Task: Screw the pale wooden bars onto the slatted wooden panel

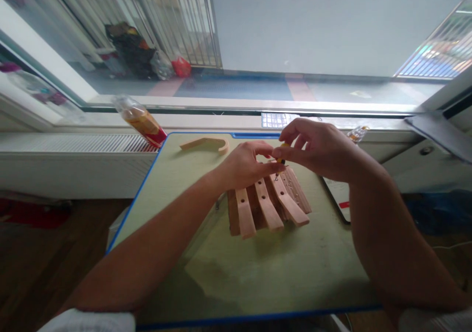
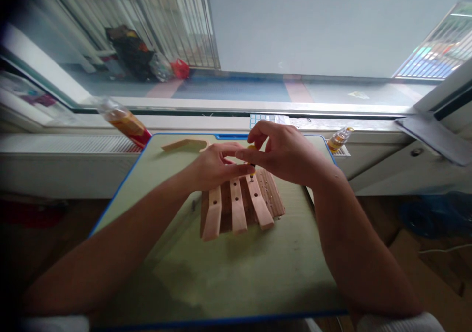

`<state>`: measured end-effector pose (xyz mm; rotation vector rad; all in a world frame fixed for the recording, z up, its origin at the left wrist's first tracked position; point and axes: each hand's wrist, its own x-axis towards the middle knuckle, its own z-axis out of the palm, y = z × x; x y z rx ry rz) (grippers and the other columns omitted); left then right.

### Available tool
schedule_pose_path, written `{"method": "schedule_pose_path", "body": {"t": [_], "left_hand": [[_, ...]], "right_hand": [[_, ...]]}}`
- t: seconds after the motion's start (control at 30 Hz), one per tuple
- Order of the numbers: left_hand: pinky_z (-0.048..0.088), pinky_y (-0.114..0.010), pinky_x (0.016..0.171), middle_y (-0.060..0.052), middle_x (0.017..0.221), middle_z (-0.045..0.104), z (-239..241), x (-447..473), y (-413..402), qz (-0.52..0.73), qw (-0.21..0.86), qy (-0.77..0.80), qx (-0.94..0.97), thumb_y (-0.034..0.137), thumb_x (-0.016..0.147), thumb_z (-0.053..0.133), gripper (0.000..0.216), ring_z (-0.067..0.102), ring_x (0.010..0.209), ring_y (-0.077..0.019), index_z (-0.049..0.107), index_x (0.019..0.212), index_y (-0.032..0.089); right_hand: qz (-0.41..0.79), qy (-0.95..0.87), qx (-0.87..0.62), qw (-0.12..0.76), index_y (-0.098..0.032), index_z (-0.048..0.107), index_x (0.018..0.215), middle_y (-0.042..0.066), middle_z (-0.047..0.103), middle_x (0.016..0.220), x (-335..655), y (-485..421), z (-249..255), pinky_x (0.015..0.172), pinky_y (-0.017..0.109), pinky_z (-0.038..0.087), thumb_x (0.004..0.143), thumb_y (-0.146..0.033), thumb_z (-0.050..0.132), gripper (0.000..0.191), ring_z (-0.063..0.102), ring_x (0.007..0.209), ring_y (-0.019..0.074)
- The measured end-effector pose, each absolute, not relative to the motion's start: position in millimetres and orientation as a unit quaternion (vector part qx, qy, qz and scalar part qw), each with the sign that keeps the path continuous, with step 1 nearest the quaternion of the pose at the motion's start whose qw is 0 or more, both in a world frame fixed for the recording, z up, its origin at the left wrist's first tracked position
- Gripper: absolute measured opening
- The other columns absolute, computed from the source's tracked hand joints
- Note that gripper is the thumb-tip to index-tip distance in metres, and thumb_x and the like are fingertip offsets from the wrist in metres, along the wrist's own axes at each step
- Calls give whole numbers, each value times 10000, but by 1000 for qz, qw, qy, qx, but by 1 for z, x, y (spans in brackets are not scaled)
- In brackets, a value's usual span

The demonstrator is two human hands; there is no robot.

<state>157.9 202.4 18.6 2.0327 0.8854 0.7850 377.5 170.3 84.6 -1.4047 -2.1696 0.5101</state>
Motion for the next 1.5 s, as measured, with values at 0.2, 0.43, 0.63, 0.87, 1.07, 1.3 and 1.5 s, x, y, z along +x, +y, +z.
{"method": "schedule_pose_path", "body": {"t": [0.2, 0.43, 0.63, 0.87, 1.07, 1.3, 1.5], "left_hand": [[584, -319, 827, -63, 1135, 799, 21, 158, 202, 306, 390, 338, 800, 470, 873, 832, 275, 739, 1045, -216, 842, 1003, 228], [595, -332, 810, -79, 1137, 803, 21, 158, 201, 299, 391, 351, 797, 476, 860, 824, 321, 742, 1057, -237, 820, 1033, 205], [601, -332, 831, -88, 1141, 811, 23, 158, 200, 295, 405, 348, 792, 456, 858, 817, 339, 745, 1073, -241, 816, 1072, 194], [602, -331, 826, -84, 1113, 808, 23, 158, 201, 290, 404, 357, 791, 454, 843, 822, 365, 747, 1072, -246, 814, 1093, 189], [595, -319, 816, -63, 1074, 804, 21, 157, 202, 296, 400, 346, 795, 476, 851, 824, 355, 743, 1031, -234, 815, 1064, 192], [594, -331, 843, -76, 1124, 804, 23, 156, 201, 297, 405, 342, 794, 457, 869, 816, 323, 738, 1077, -247, 834, 1070, 205], [587, -331, 847, -74, 1182, 798, 24, 156, 200, 298, 402, 340, 796, 406, 873, 802, 238, 733, 1094, -238, 828, 1013, 216]], "right_hand": [[223, -824, -457, 250, -213, 838, 1142, 48, 801, 959, 384, 166, 89, 679, 322, 538, 954, -376, 708, 280, 690, 762, 167], [196, -823, -479, 235, -194, 835, 1067, 46, 788, 889, 380, 165, 91, 658, 316, 520, 939, -354, 716, 237, 680, 733, 165], [201, -814, -495, 228, -199, 805, 994, 41, 780, 840, 379, 165, 92, 642, 315, 517, 928, -424, 745, 243, 689, 719, 176], [188, -799, -522, 232, -216, 743, 893, 20, 754, 764, 376, 166, 89, 586, 301, 440, 890, -502, 784, 288, 664, 671, 173], [169, -804, -517, 238, -225, 627, 833, 23, 748, 783, 373, 167, 85, 574, 306, 396, 887, -511, 796, 337, 632, 664, 166], [198, -807, -505, 235, -213, 753, 1023, 38, 778, 868, 379, 168, 87, 614, 322, 489, 891, -515, 801, 333, 691, 736, 189], [213, -832, -458, 229, -228, 830, 1162, 54, 810, 1009, 387, 166, 91, 699, 334, 558, 956, -373, 712, 278, 707, 788, 178]]}}
